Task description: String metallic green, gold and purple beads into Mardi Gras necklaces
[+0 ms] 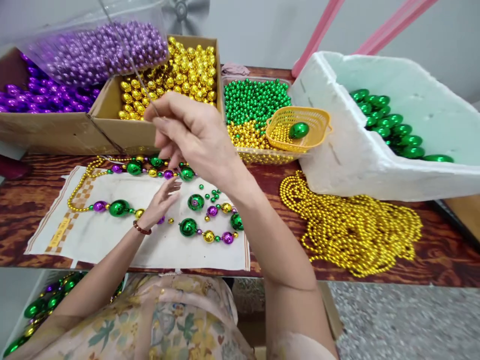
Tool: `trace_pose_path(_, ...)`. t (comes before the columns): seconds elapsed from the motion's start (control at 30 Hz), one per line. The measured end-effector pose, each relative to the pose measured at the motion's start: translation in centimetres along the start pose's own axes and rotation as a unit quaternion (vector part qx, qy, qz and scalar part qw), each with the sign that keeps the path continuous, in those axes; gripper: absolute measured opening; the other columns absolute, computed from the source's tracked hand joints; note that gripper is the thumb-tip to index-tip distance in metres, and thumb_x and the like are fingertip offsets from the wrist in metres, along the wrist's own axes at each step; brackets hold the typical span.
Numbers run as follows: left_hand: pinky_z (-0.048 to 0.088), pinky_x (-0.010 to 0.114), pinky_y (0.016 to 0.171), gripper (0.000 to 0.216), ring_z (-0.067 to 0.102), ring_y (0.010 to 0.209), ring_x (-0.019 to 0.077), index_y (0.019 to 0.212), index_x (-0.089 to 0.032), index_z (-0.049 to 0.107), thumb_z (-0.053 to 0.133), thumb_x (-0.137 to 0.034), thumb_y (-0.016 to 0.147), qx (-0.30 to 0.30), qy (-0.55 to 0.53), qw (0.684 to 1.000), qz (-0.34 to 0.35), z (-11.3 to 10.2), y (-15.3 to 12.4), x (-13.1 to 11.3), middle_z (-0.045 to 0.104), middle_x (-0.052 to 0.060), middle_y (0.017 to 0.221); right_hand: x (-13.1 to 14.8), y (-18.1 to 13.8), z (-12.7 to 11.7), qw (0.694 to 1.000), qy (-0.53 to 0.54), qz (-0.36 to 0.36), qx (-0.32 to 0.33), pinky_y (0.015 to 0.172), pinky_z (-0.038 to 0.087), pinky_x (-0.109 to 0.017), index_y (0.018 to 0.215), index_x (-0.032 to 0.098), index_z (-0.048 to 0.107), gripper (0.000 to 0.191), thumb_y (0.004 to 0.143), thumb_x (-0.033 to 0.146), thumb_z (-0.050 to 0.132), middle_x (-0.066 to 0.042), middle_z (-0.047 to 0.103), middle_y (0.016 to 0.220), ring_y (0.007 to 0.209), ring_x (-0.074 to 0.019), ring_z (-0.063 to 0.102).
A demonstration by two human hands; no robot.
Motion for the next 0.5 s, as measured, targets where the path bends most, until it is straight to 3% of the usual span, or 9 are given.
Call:
trace_pose_path(0.1, 0.039, 0.044, 0.111, 0.077, 0.044, 0.138, 0.0278, 0.147, -0.029, 0.040, 0.075, -0.041, 0.079, 0.131, 0.081, 0.986, 0.067, 3.3, 0.0, -1.9, 0.043, 0.013, 0.152, 1.5, 1.0, 0.9, 0.999, -0.001, -0.029, 0.035, 0.045, 0.052, -0.015, 0.089, 0.017, 0.058, 0.012, 0.098, 0.021, 0.052, 0.004, 0.064, 0.070, 0.055, -0.0089, 0.067)
trace_pose_path(0.17, 0.035, 0.045, 0.114, 0.070, 0.046, 0.135, 0.0282, 0.142, -0.027, 0.048, 0.075, -0.036, 0.078, 0.173, 0.126, 0.972, 0.098, 4.7, 0.4, -2.3, 0.048, 0.013, 0.148, 1.9, 1.4, 1.2, 0.998, -0.028, -0.036, 0.037, 0.044, 0.050, -0.013, 0.088, 0.018, 0.058, 0.014, 0.099, 0.023, 0.052, 0.005, 0.063, 0.067, 0.052, -0.0070, 0.065)
trace_pose_path(0.23, 0.037, 0.045, 0.111, 0.053, 0.053, 0.126, 0.0272, 0.131, -0.023, 0.058, 0.071, -0.033, 0.081, 0.161, 0.148, 0.971, 0.093, 4.9, 1.1, -1.7, 0.059, 0.012, 0.135, 2.3, 1.8, 0.6, 0.997, -0.062, -0.047, 0.003, 0.043, 0.046, -0.010, 0.085, 0.018, 0.059, 0.015, 0.098, 0.025, 0.054, 0.008, 0.059, 0.060, 0.046, -0.0036, 0.059)
trace_pose_path(0.33, 0.044, 0.042, 0.102, 0.036, 0.061, 0.111, 0.0246, 0.114, -0.019, 0.066, 0.068, -0.034, 0.081, 0.100, 0.130, 0.986, 0.032, 3.6, 1.8, 0.1, 0.067, 0.010, 0.119, 3.3, 2.4, -2.2, 0.986, -0.092, -0.102, -0.100, 0.044, 0.038, -0.006, 0.080, 0.017, 0.059, 0.020, 0.097, 0.023, 0.050, 0.013, 0.049, 0.053, 0.041, 0.0014, 0.053)
trace_pose_path(0.4, 0.048, 0.038, 0.095, 0.040, 0.063, 0.104, 0.0228, 0.113, -0.016, 0.065, 0.069, -0.038, 0.079, 0.070, 0.093, 0.993, -0.008, 2.7, 1.8, 1.2, 0.068, 0.011, 0.115, 4.5, 3.0, -4.4, 0.969, -0.095, -0.167, -0.152, 0.047, 0.035, -0.006, 0.070, 0.015, 0.056, 0.030, 0.096, 0.019, 0.041, 0.016, 0.044, 0.049, 0.040, 0.0043, 0.052)
trace_pose_path(0.5, 0.050, 0.033, 0.086, 0.053, 0.063, 0.098, 0.0203, 0.124, -0.016, 0.058, 0.068, -0.041, 0.079, 0.031, 0.057, 0.997, -0.030, 1.7, 1.6, 1.9, 0.067, 0.011, 0.113, 5.9, 4.0, -6.7, 0.951, -0.086, -0.242, -0.174, 0.050, 0.036, -0.005, 0.058, 0.013, 0.052, 0.040, 0.089, 0.010, 0.026, 0.016, 0.037, 0.041, 0.040, 0.0052, 0.050)
Point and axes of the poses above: each hand's wrist, its own y-axis towards the middle knuckle, its own z-axis out of the palm, x = y × z, the point moved 8 cm from there along y, towards the middle knuckle
